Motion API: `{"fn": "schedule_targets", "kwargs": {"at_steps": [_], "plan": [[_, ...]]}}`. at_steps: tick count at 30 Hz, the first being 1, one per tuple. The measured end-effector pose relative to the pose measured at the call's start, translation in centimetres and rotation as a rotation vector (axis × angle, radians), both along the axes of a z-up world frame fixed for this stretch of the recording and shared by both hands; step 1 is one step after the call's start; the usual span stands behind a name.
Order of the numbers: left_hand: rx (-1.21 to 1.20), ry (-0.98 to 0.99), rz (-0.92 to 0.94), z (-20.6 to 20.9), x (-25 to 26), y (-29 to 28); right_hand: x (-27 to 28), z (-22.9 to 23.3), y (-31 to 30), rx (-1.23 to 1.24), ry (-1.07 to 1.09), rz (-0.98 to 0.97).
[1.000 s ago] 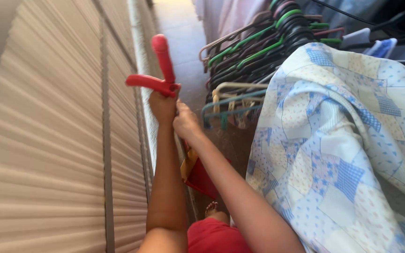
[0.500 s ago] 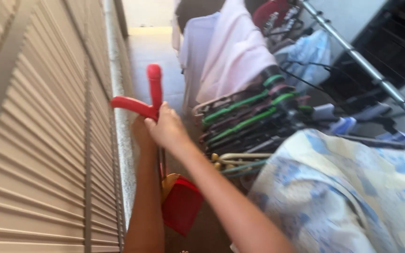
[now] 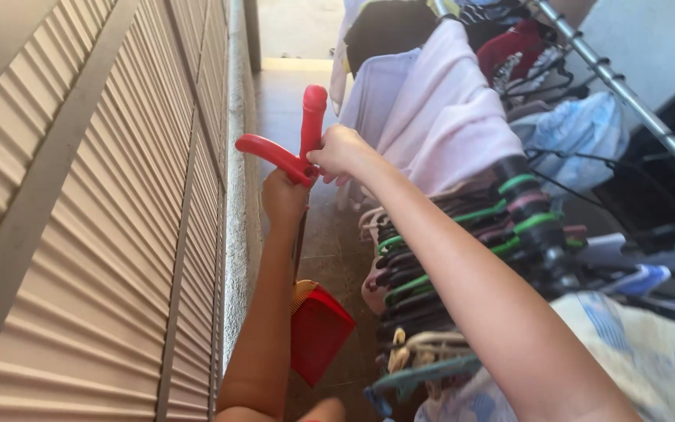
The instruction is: The recorder is seen sweeping the floor of a balcony area and then organizing the broom and dustpan by clipping them together.
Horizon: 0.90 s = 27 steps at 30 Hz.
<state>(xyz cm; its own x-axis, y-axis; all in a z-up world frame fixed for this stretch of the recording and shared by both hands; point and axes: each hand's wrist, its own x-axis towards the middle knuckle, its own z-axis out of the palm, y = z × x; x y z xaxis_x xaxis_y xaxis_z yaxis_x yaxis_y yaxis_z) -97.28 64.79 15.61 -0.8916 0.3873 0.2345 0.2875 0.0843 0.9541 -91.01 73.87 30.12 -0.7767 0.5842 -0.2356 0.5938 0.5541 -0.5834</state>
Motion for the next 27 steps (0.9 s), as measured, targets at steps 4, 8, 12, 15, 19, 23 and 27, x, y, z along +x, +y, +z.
{"fn": "schedule_targets", "kwargs": {"at_steps": [4, 8, 12, 15, 19, 23, 27], "plan": [[0.013, 0.103, 0.114, -1.5, -3.8, 2.0, -3.7, -0.5, 2.3, 0.146, -0.095, 0.113], [0.055, 0.185, 0.095, -3.4, -8.0, 5.2, -6.1, -1.3, 4.1, 0.368, -0.134, 0.297], [0.046, -0.098, -0.014, -1.3, -10.5, 8.6, -8.1, 2.1, 4.4, 0.173, -0.178, 0.256], [-0.007, -0.059, -0.028, -0.9, -12.4, 11.0, -10.0, 2.5, 6.5, 0.108, -0.252, 0.124], [-0.004, -0.025, -0.058, -1.9, -14.2, 14.6, -10.4, -0.1, 11.4, 0.109, -0.184, 0.073], [0.051, 0.137, -0.068, -3.4, -14.9, 17.1, -10.4, -2.2, 14.8, 0.074, -0.162, 0.129], [0.063, 0.175, 0.009, -1.9, -16.3, 18.4, -11.7, -2.4, 15.6, 0.199, -0.147, 0.133]]}}
